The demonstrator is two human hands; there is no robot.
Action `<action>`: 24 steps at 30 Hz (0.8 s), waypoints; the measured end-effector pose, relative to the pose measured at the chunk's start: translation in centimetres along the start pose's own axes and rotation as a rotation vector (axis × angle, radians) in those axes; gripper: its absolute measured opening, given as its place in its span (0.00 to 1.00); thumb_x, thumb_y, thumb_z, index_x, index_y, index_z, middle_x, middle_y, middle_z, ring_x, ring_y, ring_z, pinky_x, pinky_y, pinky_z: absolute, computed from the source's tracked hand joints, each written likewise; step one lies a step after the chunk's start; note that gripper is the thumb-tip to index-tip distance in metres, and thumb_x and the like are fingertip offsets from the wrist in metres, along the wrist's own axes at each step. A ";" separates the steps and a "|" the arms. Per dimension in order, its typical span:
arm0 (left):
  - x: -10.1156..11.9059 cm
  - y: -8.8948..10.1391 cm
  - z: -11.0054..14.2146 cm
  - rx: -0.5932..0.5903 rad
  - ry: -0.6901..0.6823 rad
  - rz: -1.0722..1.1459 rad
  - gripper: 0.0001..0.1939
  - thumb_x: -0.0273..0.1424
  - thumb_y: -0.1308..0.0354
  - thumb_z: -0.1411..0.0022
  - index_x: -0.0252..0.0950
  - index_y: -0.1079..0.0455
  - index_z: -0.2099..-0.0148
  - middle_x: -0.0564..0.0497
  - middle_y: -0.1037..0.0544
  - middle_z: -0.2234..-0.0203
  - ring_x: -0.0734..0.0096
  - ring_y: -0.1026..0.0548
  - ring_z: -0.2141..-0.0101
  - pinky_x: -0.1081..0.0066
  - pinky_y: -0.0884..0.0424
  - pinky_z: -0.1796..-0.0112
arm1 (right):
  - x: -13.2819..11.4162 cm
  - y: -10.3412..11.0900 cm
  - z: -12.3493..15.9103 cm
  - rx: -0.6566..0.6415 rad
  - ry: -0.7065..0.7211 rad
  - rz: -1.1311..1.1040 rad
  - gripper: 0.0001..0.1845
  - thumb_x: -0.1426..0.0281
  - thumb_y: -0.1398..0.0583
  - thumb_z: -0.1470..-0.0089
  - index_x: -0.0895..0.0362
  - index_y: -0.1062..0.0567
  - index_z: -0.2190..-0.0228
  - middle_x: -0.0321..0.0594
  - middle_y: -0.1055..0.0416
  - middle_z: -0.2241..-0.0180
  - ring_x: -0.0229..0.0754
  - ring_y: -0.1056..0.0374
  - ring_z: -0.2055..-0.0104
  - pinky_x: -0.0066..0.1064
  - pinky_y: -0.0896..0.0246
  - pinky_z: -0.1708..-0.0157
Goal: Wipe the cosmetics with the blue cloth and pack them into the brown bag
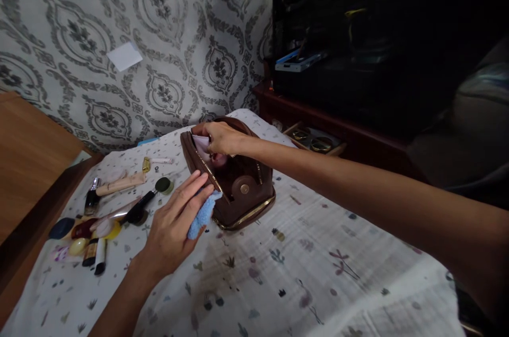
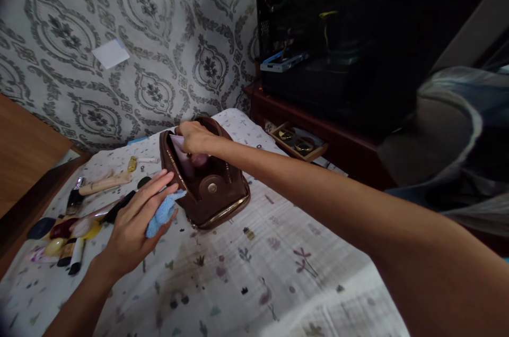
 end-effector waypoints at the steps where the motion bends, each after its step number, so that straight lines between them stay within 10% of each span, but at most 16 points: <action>1: 0.1 0.1 -0.1 0.006 0.001 -0.005 0.26 0.23 0.46 0.32 0.34 0.41 0.34 0.37 0.33 0.37 0.50 0.37 0.35 0.54 0.32 0.39 | 0.2 -0.1 -0.1 -0.010 0.006 0.025 0.20 0.81 0.38 0.54 0.57 0.23 0.57 0.41 0.21 0.58 0.41 0.23 0.62 0.19 0.41 0.78; 15: 0.2 0.4 -0.1 0.027 0.003 -0.006 0.25 0.22 0.44 0.34 0.31 0.39 0.35 0.35 0.34 0.37 0.51 0.35 0.37 0.58 0.31 0.39 | 0.2 0.2 1.0 -0.064 -0.011 -0.023 0.27 0.81 0.35 0.53 0.56 0.26 0.50 0.45 0.22 0.57 0.39 0.25 0.75 0.23 0.37 0.81; 24: 0.0 0.2 0.2 -0.004 0.011 0.016 0.26 0.22 0.45 0.33 0.32 0.40 0.35 0.37 0.35 0.36 0.51 0.38 0.35 0.56 0.32 0.39 | -2.1 -0.9 4.3 -0.187 0.103 0.148 0.06 0.75 0.38 0.47 0.61 0.23 0.64 0.41 0.23 0.68 0.37 0.29 0.73 0.24 0.42 0.77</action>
Point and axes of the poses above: each hand's wrist, its own z-axis away from the middle knuckle, its own y-axis out of the back of the hand, x = y × z, the point moved 9 cm from there along -z, towards the middle knuckle
